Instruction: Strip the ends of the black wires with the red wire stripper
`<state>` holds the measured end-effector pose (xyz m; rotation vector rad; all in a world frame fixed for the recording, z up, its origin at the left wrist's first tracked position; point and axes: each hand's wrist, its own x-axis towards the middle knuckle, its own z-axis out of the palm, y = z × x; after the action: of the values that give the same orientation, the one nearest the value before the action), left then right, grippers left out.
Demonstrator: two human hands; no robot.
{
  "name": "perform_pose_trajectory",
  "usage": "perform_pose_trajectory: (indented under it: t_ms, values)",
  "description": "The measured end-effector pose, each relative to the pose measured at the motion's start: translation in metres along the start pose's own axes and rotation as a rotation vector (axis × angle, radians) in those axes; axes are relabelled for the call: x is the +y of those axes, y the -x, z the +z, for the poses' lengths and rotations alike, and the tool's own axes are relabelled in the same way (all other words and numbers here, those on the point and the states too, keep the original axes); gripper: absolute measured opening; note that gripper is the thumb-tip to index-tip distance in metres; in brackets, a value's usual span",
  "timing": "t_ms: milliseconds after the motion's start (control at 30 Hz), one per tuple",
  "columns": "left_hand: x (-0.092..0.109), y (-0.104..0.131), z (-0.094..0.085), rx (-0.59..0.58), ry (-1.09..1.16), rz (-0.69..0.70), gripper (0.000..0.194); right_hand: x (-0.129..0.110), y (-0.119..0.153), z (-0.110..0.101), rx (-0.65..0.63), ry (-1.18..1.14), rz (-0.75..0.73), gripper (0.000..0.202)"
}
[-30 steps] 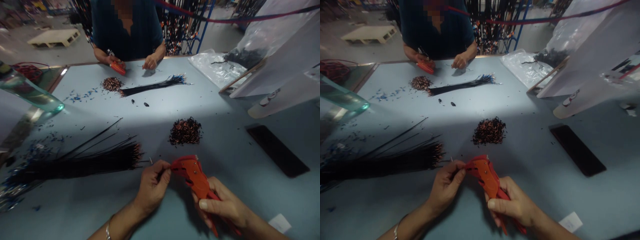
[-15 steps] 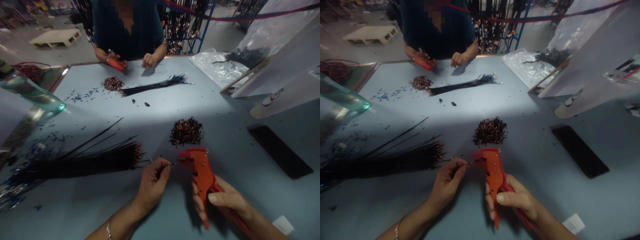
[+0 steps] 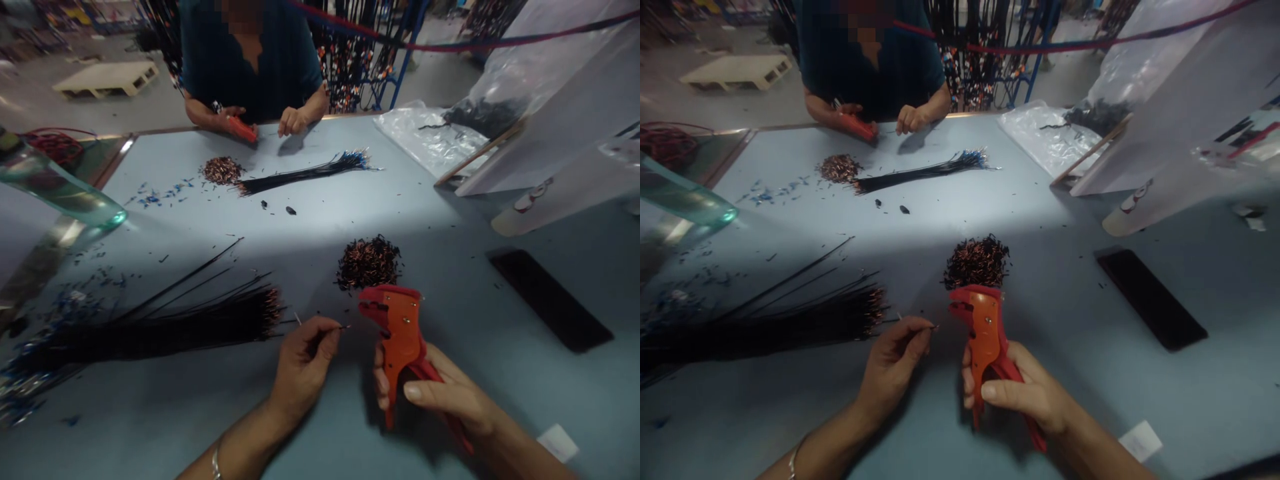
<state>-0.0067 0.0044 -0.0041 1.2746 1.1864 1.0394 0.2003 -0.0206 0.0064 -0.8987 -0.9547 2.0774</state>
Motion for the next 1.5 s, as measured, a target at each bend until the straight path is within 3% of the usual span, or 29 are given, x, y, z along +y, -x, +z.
perform_pose_trajectory:
  t_ms: [100,200,333,433,567,700,1033,1500]
  values:
    - [-0.002,0.001,0.001,-0.013,-0.010,0.016,0.015,-0.013,0.001,0.009,0.072,0.360,-0.085,0.030]
    - [-0.003,0.001,0.002,-0.051,-0.016,0.009,0.015,-0.021,0.004,0.018,0.191,0.830,-0.283,0.014]
    - [0.001,0.001,0.001,-0.105,0.072,0.020,0.013,-0.013,-0.001,0.021,0.265,1.277,-0.610,0.040]
    - [0.005,0.000,0.001,-0.116,0.137,0.030,0.010,-0.001,-0.007,0.017,0.306,1.454,-0.758,0.045]
    - [0.007,-0.001,0.001,-0.095,0.165,0.001,0.003,0.007,-0.010,0.013,0.296,1.493,-0.807,0.047]
    - [0.004,-0.001,0.002,-0.117,0.198,-0.026,0.014,0.008,-0.011,0.012,0.312,1.518,-0.793,0.047]
    - [0.003,0.001,0.002,-0.247,0.211,-0.030,0.013,0.008,-0.012,0.010,0.319,1.536,-0.797,0.045]
    - [0.004,0.001,0.002,-0.305,0.154,-0.054,0.013,0.003,-0.010,0.007,0.271,1.559,-0.826,0.038]
